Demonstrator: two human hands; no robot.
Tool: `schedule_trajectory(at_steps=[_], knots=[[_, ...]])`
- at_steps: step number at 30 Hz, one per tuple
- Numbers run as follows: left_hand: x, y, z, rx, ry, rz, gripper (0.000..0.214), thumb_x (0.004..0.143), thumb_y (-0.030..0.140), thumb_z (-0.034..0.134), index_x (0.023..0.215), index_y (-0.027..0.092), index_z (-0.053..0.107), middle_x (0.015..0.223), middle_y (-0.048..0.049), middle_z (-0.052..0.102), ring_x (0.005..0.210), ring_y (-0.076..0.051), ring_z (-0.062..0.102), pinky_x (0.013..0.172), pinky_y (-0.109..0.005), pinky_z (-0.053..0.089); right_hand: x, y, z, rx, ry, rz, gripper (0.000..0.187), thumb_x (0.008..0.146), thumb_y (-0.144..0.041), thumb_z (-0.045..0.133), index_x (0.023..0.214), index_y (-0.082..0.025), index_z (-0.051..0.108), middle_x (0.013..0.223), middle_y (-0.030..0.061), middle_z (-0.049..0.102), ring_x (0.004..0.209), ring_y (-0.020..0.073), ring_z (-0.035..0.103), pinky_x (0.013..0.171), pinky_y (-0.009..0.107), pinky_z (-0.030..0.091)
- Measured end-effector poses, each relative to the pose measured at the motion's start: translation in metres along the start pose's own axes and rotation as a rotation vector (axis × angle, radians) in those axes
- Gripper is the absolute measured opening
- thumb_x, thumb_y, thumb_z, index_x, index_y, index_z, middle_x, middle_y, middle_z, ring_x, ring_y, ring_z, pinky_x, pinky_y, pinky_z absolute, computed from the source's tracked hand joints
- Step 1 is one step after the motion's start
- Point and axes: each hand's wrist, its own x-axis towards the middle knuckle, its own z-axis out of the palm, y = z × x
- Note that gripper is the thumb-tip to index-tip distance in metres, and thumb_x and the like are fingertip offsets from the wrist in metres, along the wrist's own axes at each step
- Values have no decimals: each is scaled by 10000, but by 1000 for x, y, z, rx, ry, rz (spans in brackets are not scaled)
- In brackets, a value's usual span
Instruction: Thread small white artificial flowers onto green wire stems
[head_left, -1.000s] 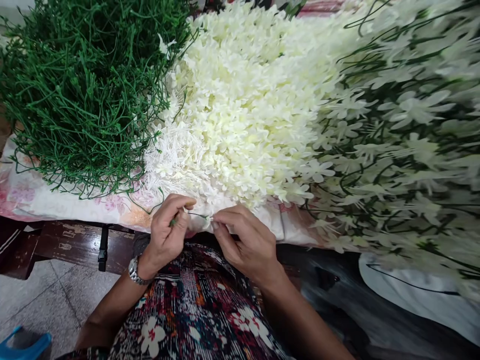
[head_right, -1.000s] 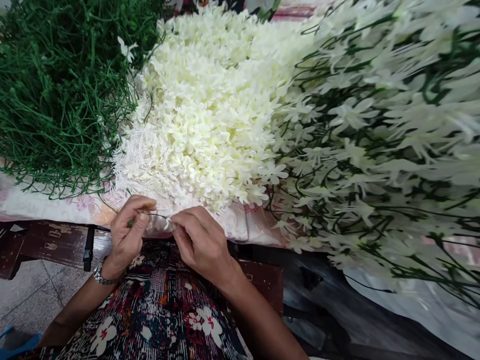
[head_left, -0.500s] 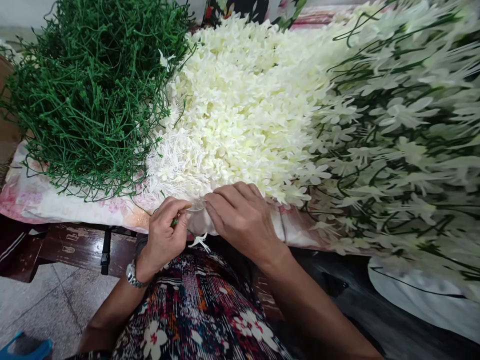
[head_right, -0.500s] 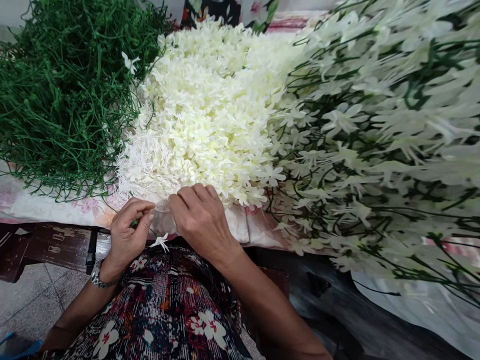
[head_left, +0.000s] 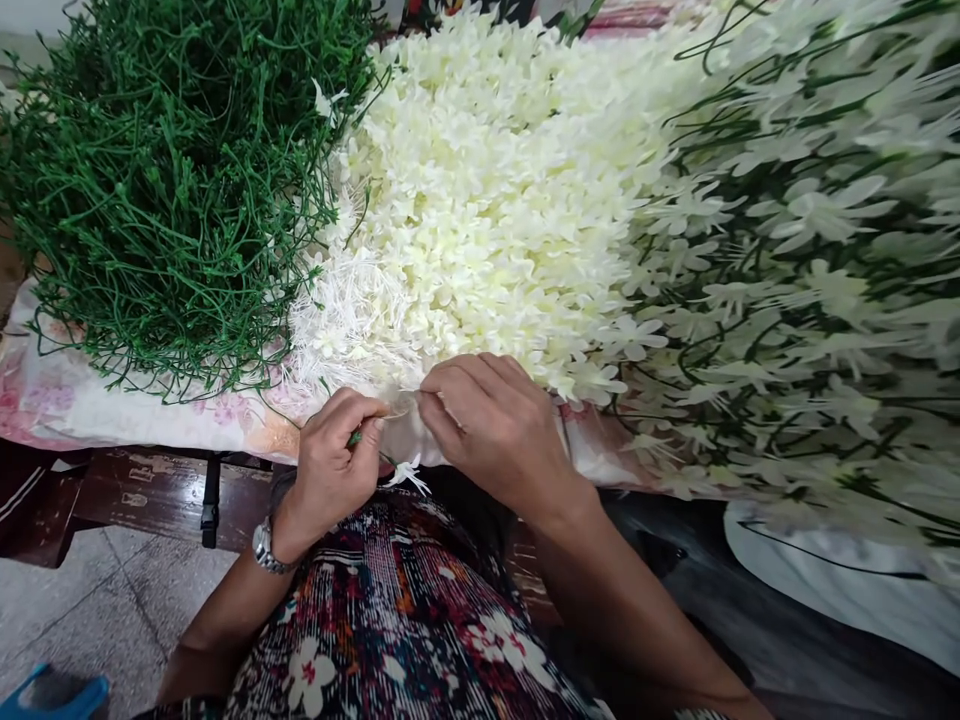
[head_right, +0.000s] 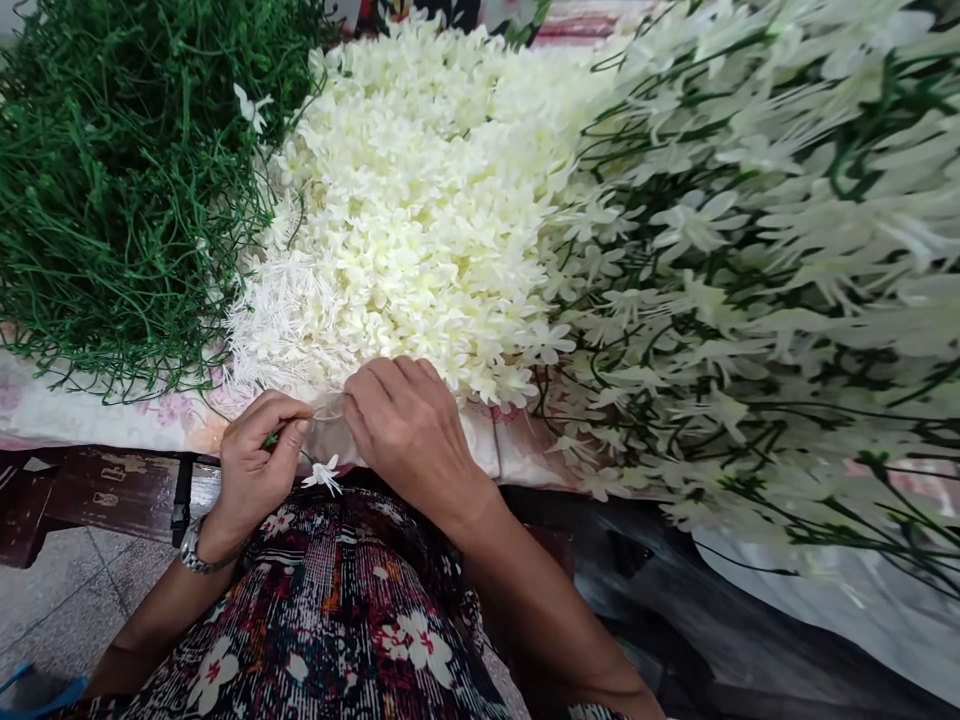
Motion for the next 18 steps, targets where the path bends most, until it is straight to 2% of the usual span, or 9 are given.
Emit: schedule_trajectory(at_steps=[3, 5, 8, 11, 13, 16, 18], knots=[[6, 3, 2, 102, -46, 55, 156, 759, 45, 436, 807, 152, 538, 718, -14, 523, 690, -111, 501, 618, -232, 410, -6, 6, -9, 127, 127, 74, 82, 761, -107, 475, 776, -176, 517, 685, 18, 555, 661, 124, 506, 628, 258, 408], [12, 7, 5, 208, -100, 92, 168, 752, 50, 423, 815, 157, 536, 734, -15, 525, 695, -114, 509, 612, -230, 414, -9, 9, -13, 155, 192, 128, 148, 751, -92, 488, 866, -178, 525, 707, 11, 562, 652, 110, 516, 615, 239, 422], [23, 15, 11, 435, -225, 98, 171, 762, 89, 406, 840, 168, 536, 758, -17, 531, 678, -122, 515, 558, -225, 402, -11, 12, -17, 201, 208, 162, 263, 749, -75, 482, 991, -169, 523, 748, 18, 566, 675, 108, 533, 622, 238, 438], [33, 25, 19, 639, -343, 92, 206, 752, 109, 402, 892, 182, 533, 798, -22, 552, 619, -126, 510, 490, -226, 361, -13, 13, -20, 287, 223, 157, 236, 744, -68, 483, 942, -173, 558, 782, 26, 574, 714, 113, 548, 630, 242, 447], [37, 29, 25, 716, -375, 101, 210, 742, 112, 406, 888, 188, 535, 808, -22, 560, 565, -119, 495, 457, -229, 326, -14, 15, -22, 330, 250, 169, 191, 737, -70, 494, 876, -177, 570, 773, 19, 579, 714, 113, 550, 631, 243, 446], [38, 28, 31, 739, -366, 105, 185, 724, 95, 414, 814, 184, 550, 783, -21, 562, 521, -114, 470, 433, -234, 286, -19, 17, -24, 361, 269, 217, 138, 729, -83, 516, 817, -177, 566, 725, 3, 582, 679, 104, 546, 622, 235, 440], [38, 25, 30, 677, -321, 95, 174, 715, 79, 420, 766, 171, 558, 754, -23, 558, 540, -116, 472, 448, -235, 296, -24, 19, -25, 382, 281, 275, 122, 726, -99, 534, 808, -183, 567, 714, -6, 587, 639, 95, 541, 598, 228, 436]])
